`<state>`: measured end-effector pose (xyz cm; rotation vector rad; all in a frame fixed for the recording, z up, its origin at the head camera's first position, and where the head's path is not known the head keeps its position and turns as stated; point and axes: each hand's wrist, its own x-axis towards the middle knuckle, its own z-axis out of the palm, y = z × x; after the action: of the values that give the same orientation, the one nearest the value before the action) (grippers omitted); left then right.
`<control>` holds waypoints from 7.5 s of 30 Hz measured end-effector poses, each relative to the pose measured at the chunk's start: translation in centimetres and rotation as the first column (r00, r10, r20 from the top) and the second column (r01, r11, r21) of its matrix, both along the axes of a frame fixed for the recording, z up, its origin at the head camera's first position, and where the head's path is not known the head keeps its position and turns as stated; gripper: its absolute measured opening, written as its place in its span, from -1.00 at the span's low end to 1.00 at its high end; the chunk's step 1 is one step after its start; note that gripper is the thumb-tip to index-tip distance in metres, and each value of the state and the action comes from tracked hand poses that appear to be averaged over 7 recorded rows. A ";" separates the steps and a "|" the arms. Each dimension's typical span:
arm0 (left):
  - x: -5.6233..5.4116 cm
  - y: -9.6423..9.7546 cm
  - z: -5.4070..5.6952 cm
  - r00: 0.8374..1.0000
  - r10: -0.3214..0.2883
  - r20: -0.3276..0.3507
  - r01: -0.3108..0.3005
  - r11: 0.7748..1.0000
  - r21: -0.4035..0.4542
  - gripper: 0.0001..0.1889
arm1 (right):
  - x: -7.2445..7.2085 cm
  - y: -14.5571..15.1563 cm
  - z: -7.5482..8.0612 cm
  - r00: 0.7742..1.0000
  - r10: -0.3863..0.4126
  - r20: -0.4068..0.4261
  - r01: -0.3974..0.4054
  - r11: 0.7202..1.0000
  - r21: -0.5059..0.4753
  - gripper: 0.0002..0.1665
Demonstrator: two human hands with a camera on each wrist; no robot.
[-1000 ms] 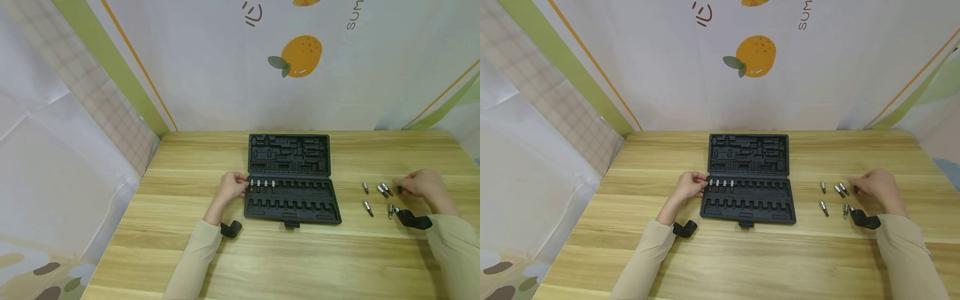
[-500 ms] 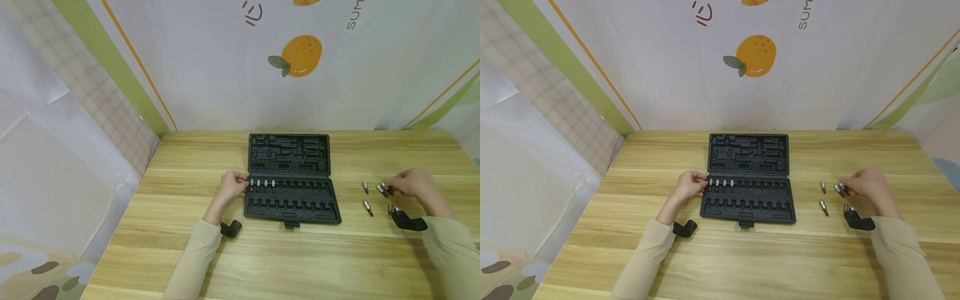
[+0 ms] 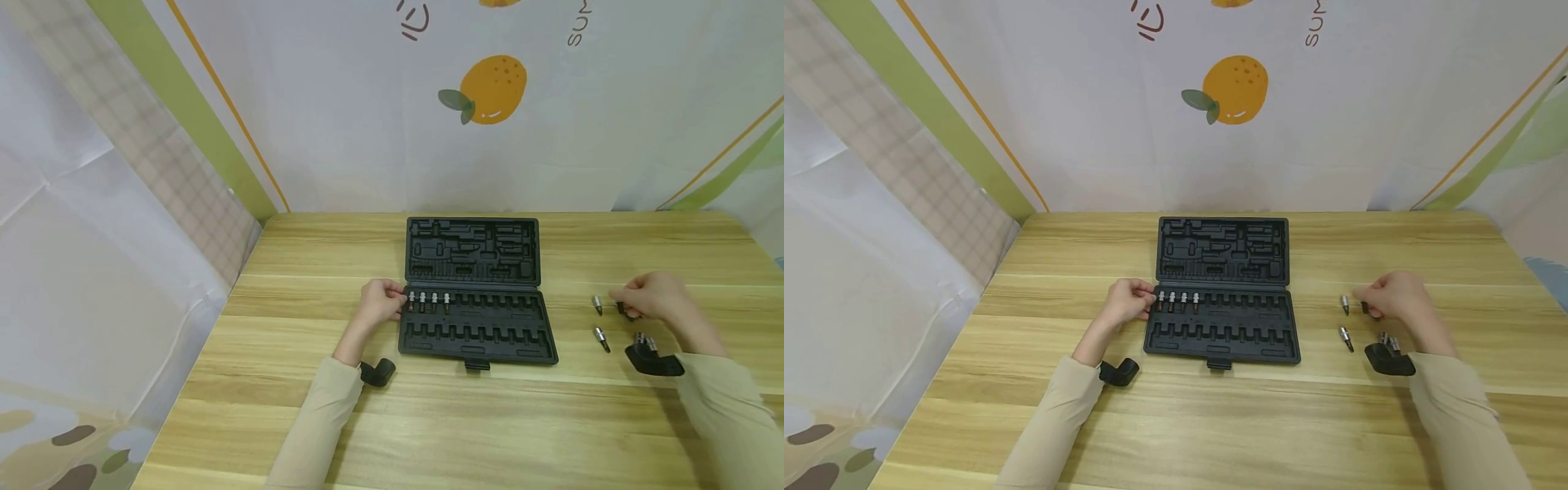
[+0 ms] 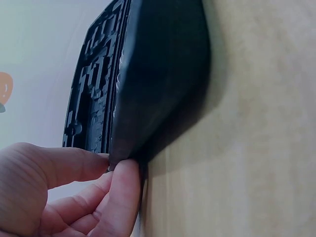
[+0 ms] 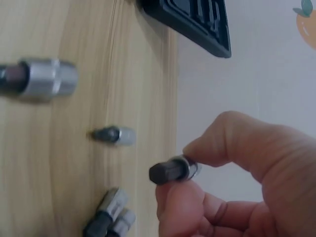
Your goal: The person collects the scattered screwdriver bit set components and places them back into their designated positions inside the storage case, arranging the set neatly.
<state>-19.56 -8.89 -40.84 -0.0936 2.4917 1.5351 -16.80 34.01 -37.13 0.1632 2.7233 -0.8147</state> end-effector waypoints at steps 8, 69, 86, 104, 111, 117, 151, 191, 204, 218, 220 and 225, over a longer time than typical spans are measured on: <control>0.0 0.0 0.0 1.000 0.003 0.002 -0.003 1.000 0.002 -0.86 | -0.1 -1.6 0.1 0.999 0.036 0.014 -0.035 0.998 -0.045 -0.61; 0.0 0.0 0.0 1.000 0.005 0.010 -0.005 1.000 0.012 -0.84 | -1.9 -12.4 0.0 0.969 0.210 -0.130 -0.215 0.977 -0.019 -0.69; 0.0 -0.1 -0.1 1.000 0.005 0.001 -0.005 1.000 0.008 -0.84 | -2.5 -16.0 -0.1 0.962 0.242 -0.127 -0.247 0.969 -0.024 -0.71; 0.0 -0.1 -0.2 1.000 0.007 0.012 -0.008 1.000 0.020 -0.84 | -3.6 -20.0 -0.7 0.960 0.260 -0.103 -0.265 0.964 -0.033 -0.67; 0.0 -0.1 -0.1 1.000 0.005 0.011 -0.006 1.000 0.019 -0.83 | -3.9 -21.2 -1.3 0.966 0.247 -0.080 -0.250 0.968 -0.032 -0.61; 0.0 -0.1 -0.1 1.000 0.008 0.010 -0.008 1.000 0.013 -0.84 | -4.1 -22.0 -1.4 0.970 0.234 -0.071 -0.235 0.972 -0.006 -0.50; 0.1 0.0 0.0 1.000 0.011 0.007 -0.011 1.000 -0.001 -0.83 | -6.0 -20.9 -0.8 0.937 0.279 0.209 -0.239 0.951 -0.196 -0.55; 0.0 -0.2 0.0 1.000 -0.008 0.002 0.008 1.000 0.005 -0.85 | -7.5 -23.2 0.7 0.862 0.358 0.360 -0.480 0.805 0.350 -0.48; 0.0 -0.1 0.0 1.000 -0.002 0.004 0.002 1.000 0.009 -0.84 | -5.5 -21.9 -0.2 0.939 0.334 0.080 -0.343 0.921 0.184 -0.41; -0.1 -0.1 -0.1 1.000 0.008 0.019 -0.008 1.000 0.009 -0.84 | -4.5 -20.1 -0.2 0.951 0.307 -0.043 -0.305 0.951 0.047 -0.62; -0.1 0.0 -0.2 1.000 0.010 0.021 -0.010 1.000 0.011 -0.84 | -4.4 -19.9 -0.1 0.949 0.310 -0.051 -0.308 0.951 0.038 -0.62; -0.1 -0.1 -0.2 1.000 0.009 0.016 -0.009 1.000 0.005 -0.84 | -4.3 -19.2 -0.2 0.951 0.302 -0.063 -0.301 0.953 0.034 -0.66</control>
<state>-19.68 -8.94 -41.09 -0.1154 2.4780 1.5383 -21.12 14.85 -37.31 -0.2758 2.7254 -0.7092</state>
